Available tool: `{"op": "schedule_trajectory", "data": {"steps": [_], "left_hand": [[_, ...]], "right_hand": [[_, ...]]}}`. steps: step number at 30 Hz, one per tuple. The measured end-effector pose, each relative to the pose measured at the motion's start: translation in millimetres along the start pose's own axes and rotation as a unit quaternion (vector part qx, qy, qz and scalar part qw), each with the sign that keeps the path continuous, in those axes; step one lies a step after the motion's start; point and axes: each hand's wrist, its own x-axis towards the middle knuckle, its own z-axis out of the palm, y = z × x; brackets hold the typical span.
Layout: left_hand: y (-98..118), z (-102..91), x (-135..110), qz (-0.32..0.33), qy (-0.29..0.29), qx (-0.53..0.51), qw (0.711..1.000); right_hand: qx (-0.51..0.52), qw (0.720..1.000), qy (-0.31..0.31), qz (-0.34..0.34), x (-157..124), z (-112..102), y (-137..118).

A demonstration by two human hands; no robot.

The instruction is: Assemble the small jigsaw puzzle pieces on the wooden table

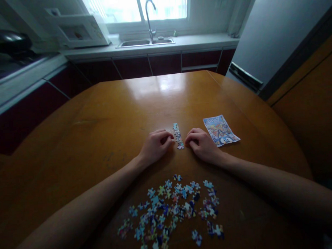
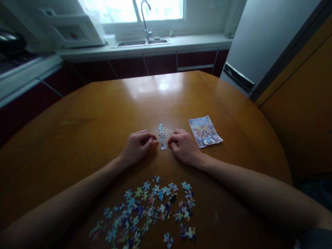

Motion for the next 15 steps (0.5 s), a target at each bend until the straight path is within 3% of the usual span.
{"op": "schedule_trajectory", "data": {"steps": [15], "left_hand": [[1.1,-0.2,0.0,-0.004,0.0,-0.005,1.0]], "right_hand": [[0.001,1.0,0.001,0.001,-0.6,0.2,-0.8]]}}
